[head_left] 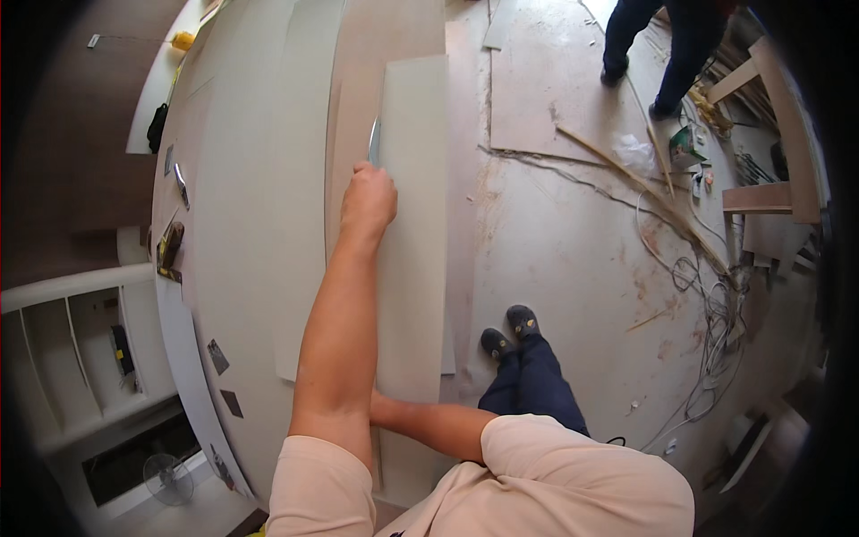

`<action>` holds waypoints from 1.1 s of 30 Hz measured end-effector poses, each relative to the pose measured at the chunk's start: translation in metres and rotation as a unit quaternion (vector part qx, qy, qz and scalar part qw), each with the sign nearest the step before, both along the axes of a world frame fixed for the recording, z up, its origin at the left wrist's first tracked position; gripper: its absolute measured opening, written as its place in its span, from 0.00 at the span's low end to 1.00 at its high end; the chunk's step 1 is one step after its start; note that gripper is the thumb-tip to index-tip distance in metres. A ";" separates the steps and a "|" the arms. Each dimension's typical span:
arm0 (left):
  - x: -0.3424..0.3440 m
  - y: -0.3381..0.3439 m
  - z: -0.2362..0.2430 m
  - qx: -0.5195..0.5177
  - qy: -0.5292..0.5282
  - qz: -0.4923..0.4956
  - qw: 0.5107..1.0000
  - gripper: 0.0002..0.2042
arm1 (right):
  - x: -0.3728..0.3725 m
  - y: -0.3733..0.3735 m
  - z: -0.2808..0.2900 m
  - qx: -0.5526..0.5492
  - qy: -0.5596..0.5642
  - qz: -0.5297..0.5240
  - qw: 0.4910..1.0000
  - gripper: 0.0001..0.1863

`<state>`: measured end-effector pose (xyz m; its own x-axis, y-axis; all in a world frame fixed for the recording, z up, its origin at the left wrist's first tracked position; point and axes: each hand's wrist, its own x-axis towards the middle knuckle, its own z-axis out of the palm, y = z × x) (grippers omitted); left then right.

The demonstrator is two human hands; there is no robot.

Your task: The recorder uses a utility knife to score and cut a wood panel or laminate piece.

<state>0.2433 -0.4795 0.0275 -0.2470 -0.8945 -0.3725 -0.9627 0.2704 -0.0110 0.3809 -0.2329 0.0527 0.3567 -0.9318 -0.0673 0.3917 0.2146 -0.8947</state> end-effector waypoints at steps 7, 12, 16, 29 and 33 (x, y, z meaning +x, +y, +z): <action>-0.016 0.034 0.024 0.009 0.032 0.047 0.998 0.16 | 0.026 -0.003 -0.027 -0.032 0.028 -0.080 0.996 0.30; 0.007 0.050 0.027 0.029 0.036 0.067 0.997 0.16 | -0.006 -0.005 0.000 -0.002 -0.008 -0.037 0.999 0.29; 0.002 0.071 0.032 0.027 0.034 0.051 0.998 0.17 | 0.066 0.015 -0.084 -0.027 -0.158 -0.144 0.976 0.30; 0.080 0.141 0.028 0.026 0.053 0.064 0.996 0.19 | 0.055 0.023 -0.067 -0.023 -0.034 -0.070 0.997 0.32; 0.088 0.134 0.014 0.006 0.080 0.046 0.996 0.19 | 0.065 0.023 -0.078 -0.047 -0.027 -0.132 0.990 0.33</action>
